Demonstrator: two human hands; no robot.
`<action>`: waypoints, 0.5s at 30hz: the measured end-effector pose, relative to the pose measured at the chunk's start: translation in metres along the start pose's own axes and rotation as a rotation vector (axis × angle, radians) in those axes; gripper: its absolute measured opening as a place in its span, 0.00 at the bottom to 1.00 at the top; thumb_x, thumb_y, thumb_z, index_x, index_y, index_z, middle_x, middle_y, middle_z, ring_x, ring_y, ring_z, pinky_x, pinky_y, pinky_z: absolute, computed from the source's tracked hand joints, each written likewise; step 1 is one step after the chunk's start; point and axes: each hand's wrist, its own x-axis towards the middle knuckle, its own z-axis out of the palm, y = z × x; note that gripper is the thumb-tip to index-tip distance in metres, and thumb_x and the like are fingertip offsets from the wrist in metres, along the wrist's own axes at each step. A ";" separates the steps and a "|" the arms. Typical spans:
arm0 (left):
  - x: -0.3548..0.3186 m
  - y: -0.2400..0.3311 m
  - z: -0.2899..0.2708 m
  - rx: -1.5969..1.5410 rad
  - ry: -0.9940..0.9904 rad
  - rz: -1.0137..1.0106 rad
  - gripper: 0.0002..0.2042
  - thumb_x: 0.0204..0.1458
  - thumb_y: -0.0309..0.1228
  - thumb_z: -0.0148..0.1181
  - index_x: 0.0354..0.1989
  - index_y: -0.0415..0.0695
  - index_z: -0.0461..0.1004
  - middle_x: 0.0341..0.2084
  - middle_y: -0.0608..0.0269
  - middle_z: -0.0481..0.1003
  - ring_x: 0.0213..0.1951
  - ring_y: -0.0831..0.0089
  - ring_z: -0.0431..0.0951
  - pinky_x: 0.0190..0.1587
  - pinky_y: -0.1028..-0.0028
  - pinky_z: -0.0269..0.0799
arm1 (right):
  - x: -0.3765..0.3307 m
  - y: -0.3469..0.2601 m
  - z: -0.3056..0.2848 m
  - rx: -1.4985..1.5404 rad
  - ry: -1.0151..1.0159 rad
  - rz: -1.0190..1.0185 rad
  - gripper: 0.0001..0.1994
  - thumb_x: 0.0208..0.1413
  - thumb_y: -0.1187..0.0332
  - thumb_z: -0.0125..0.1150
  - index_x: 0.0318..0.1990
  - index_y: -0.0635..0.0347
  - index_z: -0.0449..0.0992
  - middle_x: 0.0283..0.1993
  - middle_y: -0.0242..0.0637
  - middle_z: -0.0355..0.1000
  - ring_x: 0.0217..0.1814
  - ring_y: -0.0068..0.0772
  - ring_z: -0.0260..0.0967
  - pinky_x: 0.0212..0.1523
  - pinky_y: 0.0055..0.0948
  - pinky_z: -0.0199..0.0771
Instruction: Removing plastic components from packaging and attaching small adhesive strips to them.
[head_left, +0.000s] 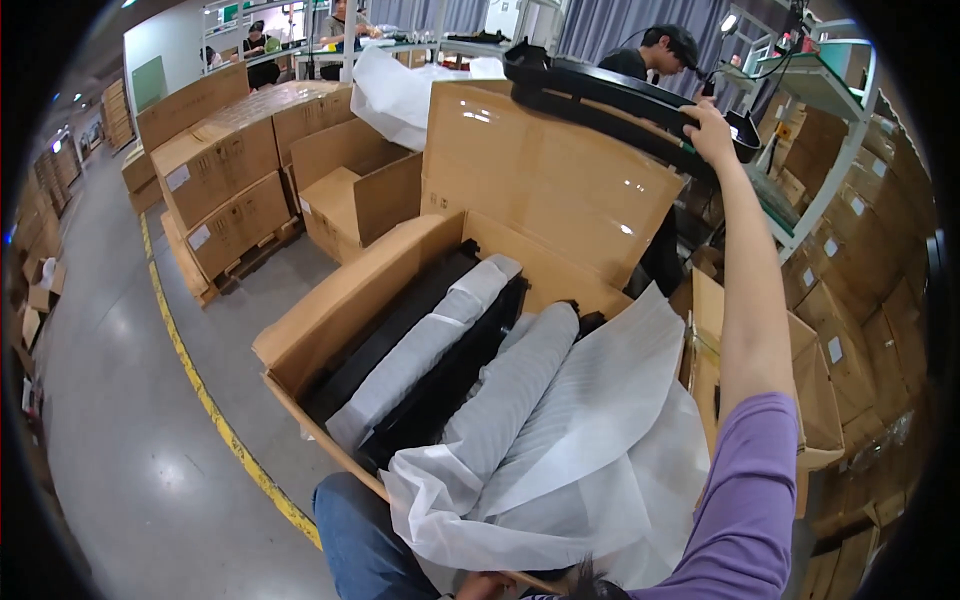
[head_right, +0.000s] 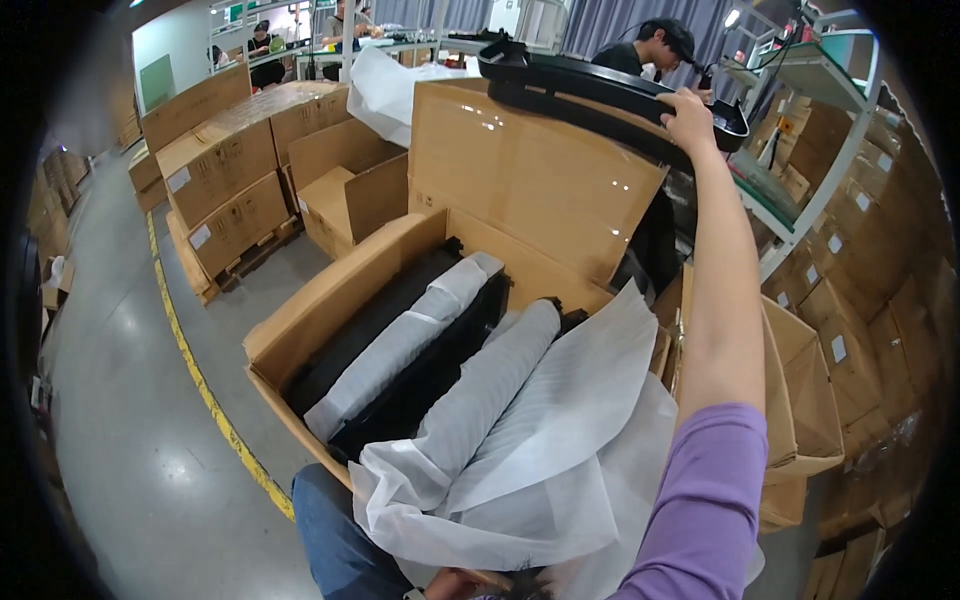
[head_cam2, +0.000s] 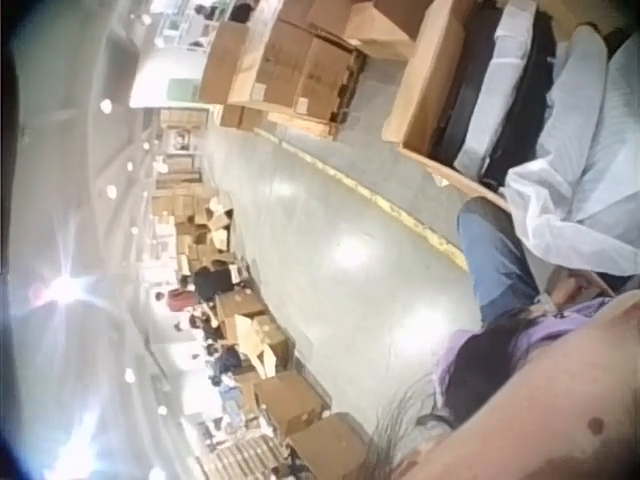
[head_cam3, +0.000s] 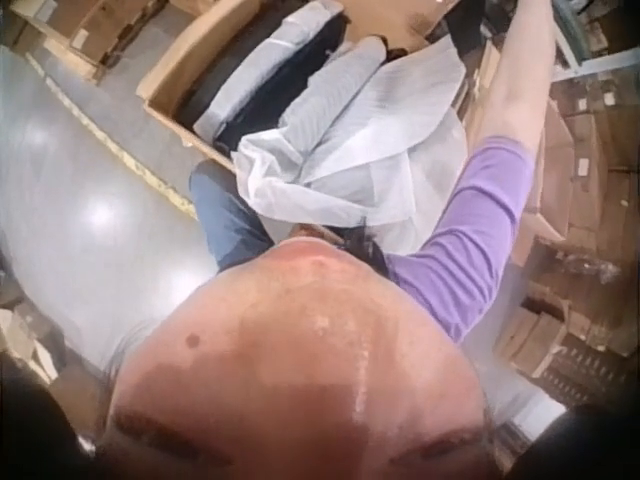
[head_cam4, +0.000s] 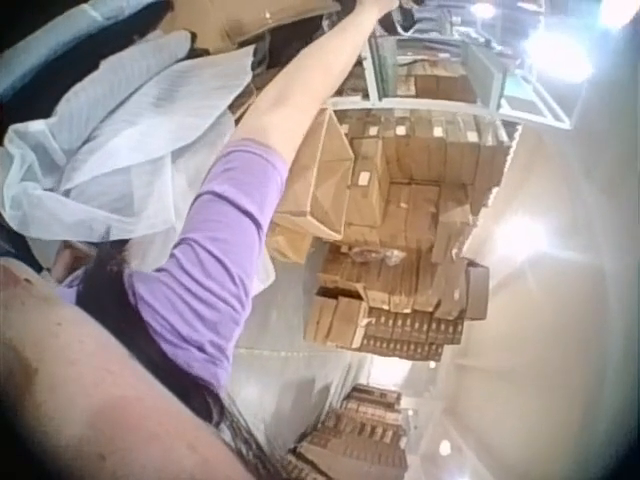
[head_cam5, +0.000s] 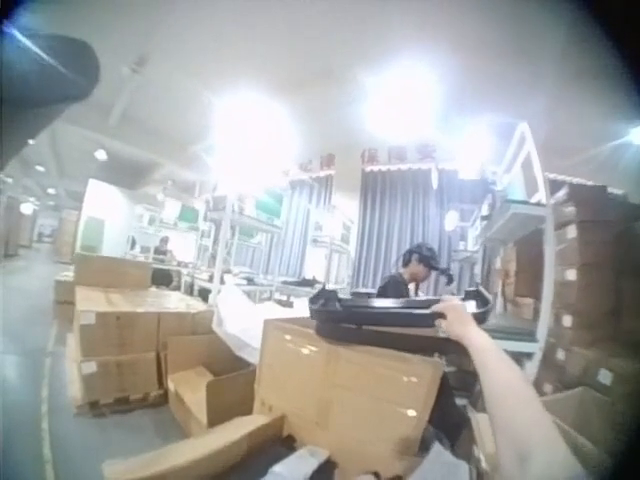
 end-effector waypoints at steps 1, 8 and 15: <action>0.001 0.002 0.000 0.007 0.000 -0.007 0.05 0.46 0.30 0.57 0.23 0.45 0.76 0.11 0.74 0.66 0.11 0.84 0.58 0.13 0.81 0.47 | 0.008 0.016 0.009 0.071 -0.045 -0.053 0.20 0.40 0.74 0.61 0.46 0.50 0.76 0.40 0.41 0.71 0.49 0.45 0.68 0.50 0.36 0.67; -0.013 0.004 -0.012 0.028 0.022 -0.114 0.05 0.46 0.30 0.57 0.23 0.44 0.76 0.12 0.72 0.67 0.10 0.84 0.58 0.12 0.81 0.47 | 0.024 0.000 0.043 -0.166 -0.076 0.119 0.20 0.48 0.72 0.55 0.51 0.44 0.72 0.48 0.48 0.69 0.55 0.49 0.64 0.54 0.37 0.65; -0.007 0.019 -0.006 0.062 -0.029 -0.060 0.04 0.45 0.29 0.57 0.23 0.44 0.76 0.13 0.71 0.69 0.10 0.85 0.58 0.12 0.81 0.47 | 0.012 -0.010 0.040 -0.412 0.027 0.287 0.24 0.51 0.60 0.54 0.59 0.39 0.64 0.57 0.47 0.62 0.58 0.46 0.64 0.57 0.43 0.64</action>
